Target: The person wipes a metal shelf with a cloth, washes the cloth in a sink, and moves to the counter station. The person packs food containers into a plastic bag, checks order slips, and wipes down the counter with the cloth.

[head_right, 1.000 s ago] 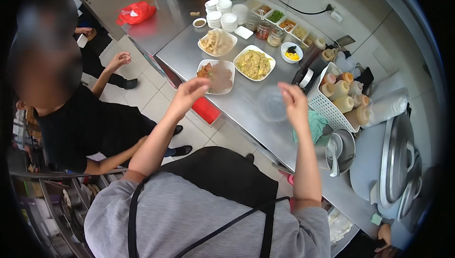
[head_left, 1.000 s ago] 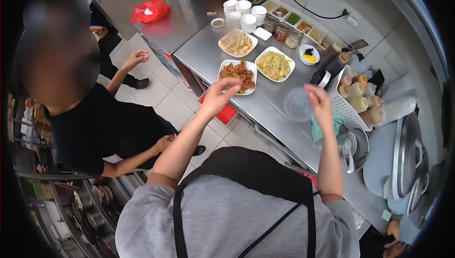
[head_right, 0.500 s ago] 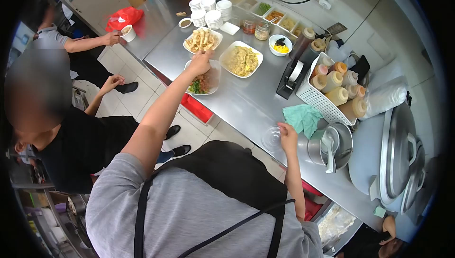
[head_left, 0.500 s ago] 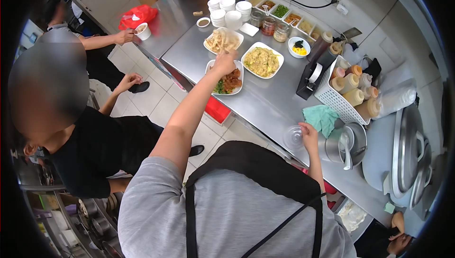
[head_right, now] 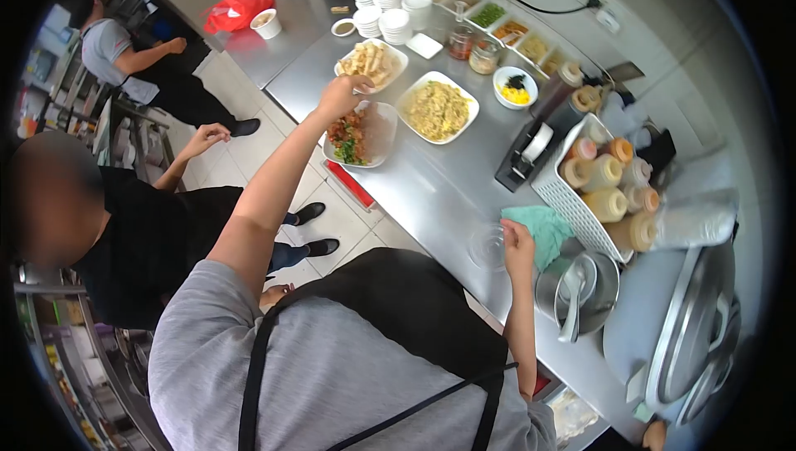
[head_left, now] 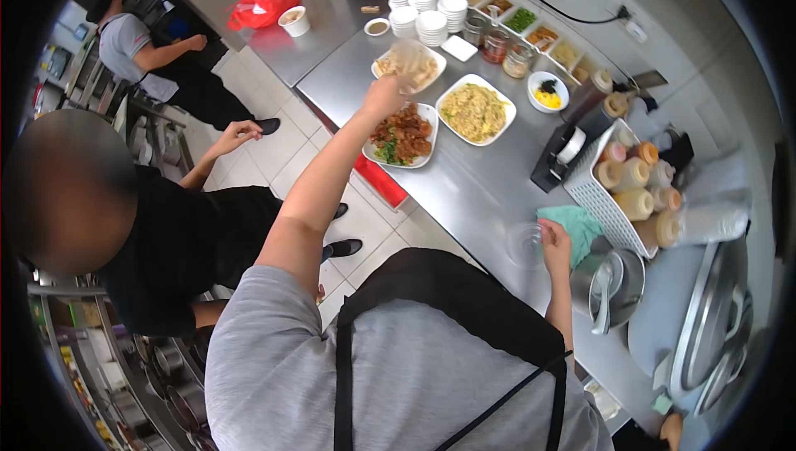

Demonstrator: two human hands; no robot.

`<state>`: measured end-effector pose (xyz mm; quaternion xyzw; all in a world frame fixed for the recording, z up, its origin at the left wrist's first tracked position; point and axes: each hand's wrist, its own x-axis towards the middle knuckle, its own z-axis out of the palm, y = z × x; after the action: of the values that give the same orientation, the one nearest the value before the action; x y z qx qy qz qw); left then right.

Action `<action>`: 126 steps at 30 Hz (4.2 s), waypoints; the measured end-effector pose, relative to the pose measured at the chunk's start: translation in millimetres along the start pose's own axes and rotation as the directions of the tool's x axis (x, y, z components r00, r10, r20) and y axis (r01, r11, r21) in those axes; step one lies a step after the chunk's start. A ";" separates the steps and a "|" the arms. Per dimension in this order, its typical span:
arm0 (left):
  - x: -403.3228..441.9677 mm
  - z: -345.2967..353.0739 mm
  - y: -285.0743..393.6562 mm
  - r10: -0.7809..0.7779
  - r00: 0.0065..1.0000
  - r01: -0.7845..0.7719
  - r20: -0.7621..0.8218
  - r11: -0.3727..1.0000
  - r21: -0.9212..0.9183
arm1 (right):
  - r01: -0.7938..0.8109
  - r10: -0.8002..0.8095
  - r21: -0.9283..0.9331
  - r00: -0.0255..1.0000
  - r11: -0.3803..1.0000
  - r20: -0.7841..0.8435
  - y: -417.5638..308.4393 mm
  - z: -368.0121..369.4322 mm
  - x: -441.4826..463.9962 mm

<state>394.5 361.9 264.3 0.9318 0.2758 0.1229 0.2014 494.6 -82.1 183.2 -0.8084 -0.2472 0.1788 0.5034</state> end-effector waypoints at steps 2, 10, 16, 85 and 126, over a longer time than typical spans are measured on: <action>13.1 -2.5 -24.6 0.057 0.995 -0.052 -0.083 0.997 0.059 | 0.022 -0.021 -0.037 0.999 0.999 0.032 -2.8 6.4 12.3; 114.1 -80.3 -185.0 -0.235 0.927 0.336 -0.294 0.868 0.366 | -0.038 0.038 -0.084 0.999 0.996 -0.004 -17.7 31.0 39.3; 194.0 -105.5 -302.7 -0.423 0.864 0.496 -0.272 0.627 0.600 | -0.275 0.265 -0.079 0.957 0.958 -0.115 -7.7 44.0 30.8; -149.6 195.2 208.5 0.204 0.943 0.092 0.263 0.599 -0.796 | -0.111 0.350 0.466 0.813 0.878 -0.465 12.7 32.8 -24.2; -88.8 205.4 195.8 0.142 0.645 0.488 0.751 0.680 -0.548 | -0.222 0.199 -0.107 0.960 0.969 -0.196 1.5 36.4 -87.1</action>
<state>482.6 98.5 158.1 0.7081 0.1949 -0.1940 0.6504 404.4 -106.7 169.7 -0.8737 -0.1231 0.1398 0.4493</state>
